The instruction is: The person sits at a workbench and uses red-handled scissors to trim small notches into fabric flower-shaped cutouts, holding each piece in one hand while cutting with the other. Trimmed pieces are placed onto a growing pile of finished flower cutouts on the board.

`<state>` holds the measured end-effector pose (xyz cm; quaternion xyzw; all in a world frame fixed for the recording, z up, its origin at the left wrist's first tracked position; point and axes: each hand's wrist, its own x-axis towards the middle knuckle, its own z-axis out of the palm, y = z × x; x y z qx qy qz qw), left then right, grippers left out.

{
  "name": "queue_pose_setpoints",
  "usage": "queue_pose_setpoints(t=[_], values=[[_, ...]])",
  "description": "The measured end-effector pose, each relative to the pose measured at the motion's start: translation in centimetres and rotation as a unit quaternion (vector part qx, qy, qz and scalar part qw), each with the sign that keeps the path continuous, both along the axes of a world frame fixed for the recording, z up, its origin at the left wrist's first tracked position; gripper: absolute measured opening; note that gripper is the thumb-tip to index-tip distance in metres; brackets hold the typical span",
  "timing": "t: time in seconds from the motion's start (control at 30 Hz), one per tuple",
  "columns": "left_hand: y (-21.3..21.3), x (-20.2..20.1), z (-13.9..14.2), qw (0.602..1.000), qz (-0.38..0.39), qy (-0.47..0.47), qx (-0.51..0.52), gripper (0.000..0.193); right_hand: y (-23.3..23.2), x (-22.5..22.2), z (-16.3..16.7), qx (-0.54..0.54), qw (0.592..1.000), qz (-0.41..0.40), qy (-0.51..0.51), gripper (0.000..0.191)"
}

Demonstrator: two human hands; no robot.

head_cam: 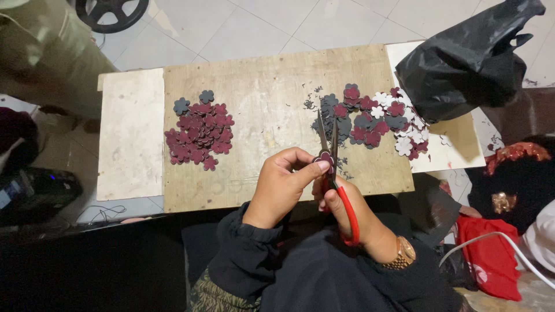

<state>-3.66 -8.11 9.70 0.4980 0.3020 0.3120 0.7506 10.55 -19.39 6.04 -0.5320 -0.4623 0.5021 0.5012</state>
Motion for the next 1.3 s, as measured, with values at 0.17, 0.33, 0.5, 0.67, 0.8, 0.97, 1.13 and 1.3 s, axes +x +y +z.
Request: queue_pose_setpoints(t=[0.17, 0.33, 0.5, 0.67, 0.8, 0.97, 1.13, 1.3], values=[[0.03, 0.0, 0.02, 1.0, 0.009, 0.007, 0.007, 0.015, -0.11, -0.1, -0.13, -0.008, 1.0, -0.006, 0.012, 0.075], [0.09, -0.01, 0.09, 1.0, 0.006, -0.001, 0.0, 0.014, -0.15, -0.08, -0.45, -0.007, 1.0, -0.003, 0.021, 0.072], [0.24, -0.05, 0.03, 1.0, 0.015, -0.003, 0.007, 0.013, -0.22, -0.06, -0.72, 0.001, 0.999, -0.006, 0.037, 0.069], [0.19, -0.08, 0.0, 0.999, 0.03, -0.007, 0.027, 0.012, -0.23, 0.0, -0.91, -0.004, 0.999, -0.005, 0.052, 0.066], [0.16, -0.13, 0.14, 0.999, 0.04, -0.003, 0.03, 0.011, -0.22, 0.0, -0.92, -0.008, 0.998, -0.004, 0.059, 0.065], [0.1, -0.17, 0.41, 0.999, 0.044, -0.007, 0.026, 0.011, -0.19, -0.01, -0.81, -0.012, 0.998, -0.004, 0.06, 0.063], [0.09, -0.25, 0.59, 0.999, 0.042, -0.014, 0.023, 0.01, -0.15, -0.05, -0.67, -0.012, 0.998, -0.006, 0.063, 0.062], [0.17, -0.28, 0.35, 0.999, 0.044, -0.019, 0.013, 0.009, -0.23, -0.04, -0.61, -0.02, 0.997, -0.004, 0.074, 0.06]])
